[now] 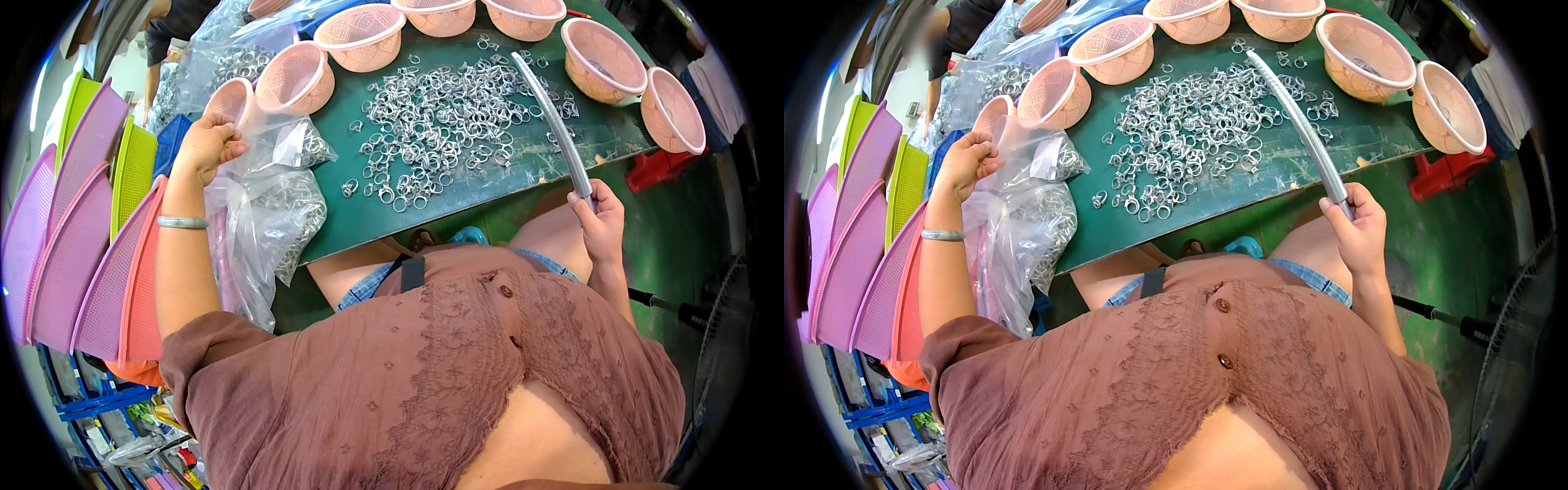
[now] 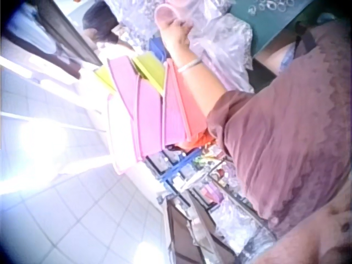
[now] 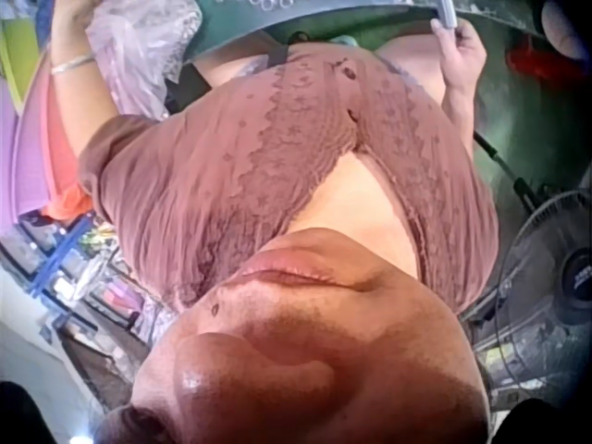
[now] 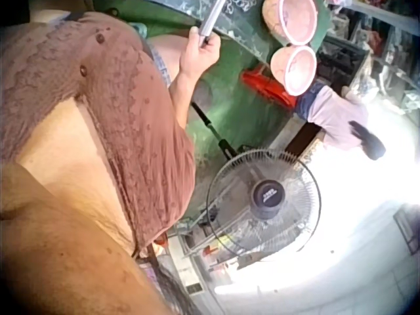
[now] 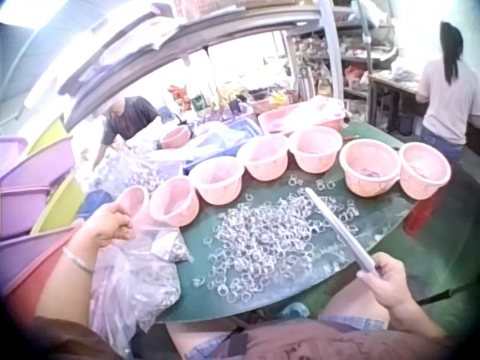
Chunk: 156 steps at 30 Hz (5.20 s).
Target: The person picks up metal rings from a table, slides them onto a tapered metal sizing mandrel to measure them, and then places them into different pink bowls.
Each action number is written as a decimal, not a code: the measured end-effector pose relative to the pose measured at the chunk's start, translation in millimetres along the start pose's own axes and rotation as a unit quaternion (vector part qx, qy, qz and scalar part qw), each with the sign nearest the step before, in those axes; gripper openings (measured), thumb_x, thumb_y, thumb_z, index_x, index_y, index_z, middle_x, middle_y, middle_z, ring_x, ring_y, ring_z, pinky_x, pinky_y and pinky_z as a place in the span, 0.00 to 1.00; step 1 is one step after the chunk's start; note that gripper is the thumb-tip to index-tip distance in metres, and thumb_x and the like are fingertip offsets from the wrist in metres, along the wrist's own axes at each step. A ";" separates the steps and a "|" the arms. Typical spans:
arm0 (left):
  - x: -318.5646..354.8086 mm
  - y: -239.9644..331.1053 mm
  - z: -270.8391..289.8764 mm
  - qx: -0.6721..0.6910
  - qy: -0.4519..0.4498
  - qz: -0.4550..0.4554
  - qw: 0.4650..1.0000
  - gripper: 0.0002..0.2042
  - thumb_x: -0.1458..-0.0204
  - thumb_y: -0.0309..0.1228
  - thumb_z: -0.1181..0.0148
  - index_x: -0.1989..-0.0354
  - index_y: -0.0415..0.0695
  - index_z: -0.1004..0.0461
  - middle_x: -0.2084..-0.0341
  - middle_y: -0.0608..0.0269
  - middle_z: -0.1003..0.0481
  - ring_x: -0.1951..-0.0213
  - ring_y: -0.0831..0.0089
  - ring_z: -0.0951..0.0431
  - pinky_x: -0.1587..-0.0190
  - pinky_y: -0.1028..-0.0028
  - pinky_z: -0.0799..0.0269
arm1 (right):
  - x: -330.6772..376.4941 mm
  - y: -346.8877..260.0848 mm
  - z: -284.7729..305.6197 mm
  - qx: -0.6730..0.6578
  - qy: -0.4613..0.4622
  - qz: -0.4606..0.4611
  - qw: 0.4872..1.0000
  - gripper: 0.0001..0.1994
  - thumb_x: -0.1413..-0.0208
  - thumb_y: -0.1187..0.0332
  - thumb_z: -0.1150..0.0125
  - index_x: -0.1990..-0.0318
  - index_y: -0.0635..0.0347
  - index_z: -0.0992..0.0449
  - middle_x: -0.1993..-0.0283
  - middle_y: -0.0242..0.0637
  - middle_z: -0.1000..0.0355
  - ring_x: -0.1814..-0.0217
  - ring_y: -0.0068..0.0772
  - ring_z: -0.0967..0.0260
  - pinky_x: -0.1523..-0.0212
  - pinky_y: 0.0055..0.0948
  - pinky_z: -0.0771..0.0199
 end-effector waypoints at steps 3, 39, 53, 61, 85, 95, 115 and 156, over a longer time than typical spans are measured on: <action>-5.4 -13.8 3.2 0.028 0.008 0.017 0.999 0.08 0.50 0.21 0.52 0.61 0.39 0.33 0.72 0.64 0.31 0.70 0.72 0.25 0.67 0.76 0.23 | 0.4 -0.1 -0.1 0.002 -0.002 -0.002 1.000 0.04 0.51 0.76 0.42 0.68 0.64 0.30 0.76 0.20 0.39 0.76 0.08 0.49 0.76 0.13 0.51; 47.9 51.8 -94.5 -0.294 0.129 -0.463 0.826 0.09 0.52 0.27 0.45 0.63 0.42 0.24 0.71 0.55 0.25 0.68 0.64 0.25 0.64 0.72 0.30 | -6.2 -47.2 -55.7 0.352 -0.150 0.157 0.910 0.07 0.59 0.73 0.40 0.75 0.63 0.34 0.72 0.42 0.36 0.71 0.48 0.35 0.70 0.38 0.35; 22.4 34.6 -239.0 -0.384 -0.092 -0.363 0.844 0.04 0.63 0.29 0.42 0.77 0.46 0.24 0.69 0.55 0.28 0.61 0.58 0.28 0.58 0.64 0.32 | -16.3 -55.4 -20.3 0.396 -0.050 0.137 0.907 0.08 0.59 0.72 0.40 0.76 0.63 0.33 0.72 0.41 0.36 0.70 0.47 0.35 0.70 0.37 0.35; 26.4 32.2 -233.2 -0.280 -0.059 -0.491 0.823 0.03 0.64 0.27 0.42 0.79 0.43 0.25 0.75 0.57 0.29 0.65 0.59 0.28 0.62 0.65 0.33 | -17.1 -53.3 -26.9 0.337 -0.056 0.150 0.928 0.08 0.61 0.73 0.37 0.75 0.64 0.31 0.74 0.42 0.35 0.72 0.44 0.35 0.72 0.34 0.36; 95.0 22.7 -271.1 0.399 -0.411 -0.219 0.790 0.32 0.53 0.18 0.43 0.39 0.40 0.50 0.57 0.52 0.28 0.53 0.68 0.28 0.51 0.71 0.31 | -7.2 -69.6 -80.2 0.339 0.013 0.328 0.882 0.10 0.64 0.75 0.38 0.74 0.60 0.35 0.69 0.36 0.35 0.76 0.41 0.34 0.77 0.33 0.34; 98.6 15.7 -265.0 0.418 -0.382 -0.255 0.784 0.35 0.55 0.19 0.42 0.38 0.40 0.52 0.57 0.48 0.28 0.53 0.66 0.28 0.47 0.69 0.35 | -5.2 -77.4 -83.9 0.364 0.042 0.417 0.832 0.11 0.68 0.76 0.39 0.75 0.59 0.34 0.69 0.35 0.34 0.78 0.36 0.36 0.77 0.30 0.35; 145.0 120.3 -382.8 0.432 -0.399 -0.230 0.775 0.28 0.49 0.19 0.48 0.41 0.37 0.54 0.61 0.51 0.28 0.58 0.71 0.29 0.53 0.73 0.34 | 4.1 -69.1 23.5 0.246 0.162 0.204 0.934 0.08 0.56 0.72 0.39 0.72 0.62 0.32 0.73 0.41 0.37 0.73 0.44 0.36 0.74 0.35 0.36; 6.5 21.6 -210.9 0.486 -0.321 -0.056 0.811 0.06 0.46 0.29 0.48 0.67 0.38 0.30 0.63 0.52 0.26 0.74 0.80 0.29 0.72 0.83 0.28 | -9.3 -58.6 -47.5 0.197 -0.108 0.148 0.963 0.07 0.58 0.77 0.38 0.74 0.65 0.32 0.76 0.39 0.38 0.75 0.32 0.38 0.75 0.27 0.39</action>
Point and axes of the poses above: each hand's wrist, its own x-axis away from the middle knuckle, its own z-axis out of the back of the hand, y = z × x, the point moved 4 cm from there along -x, towards the middle knuckle
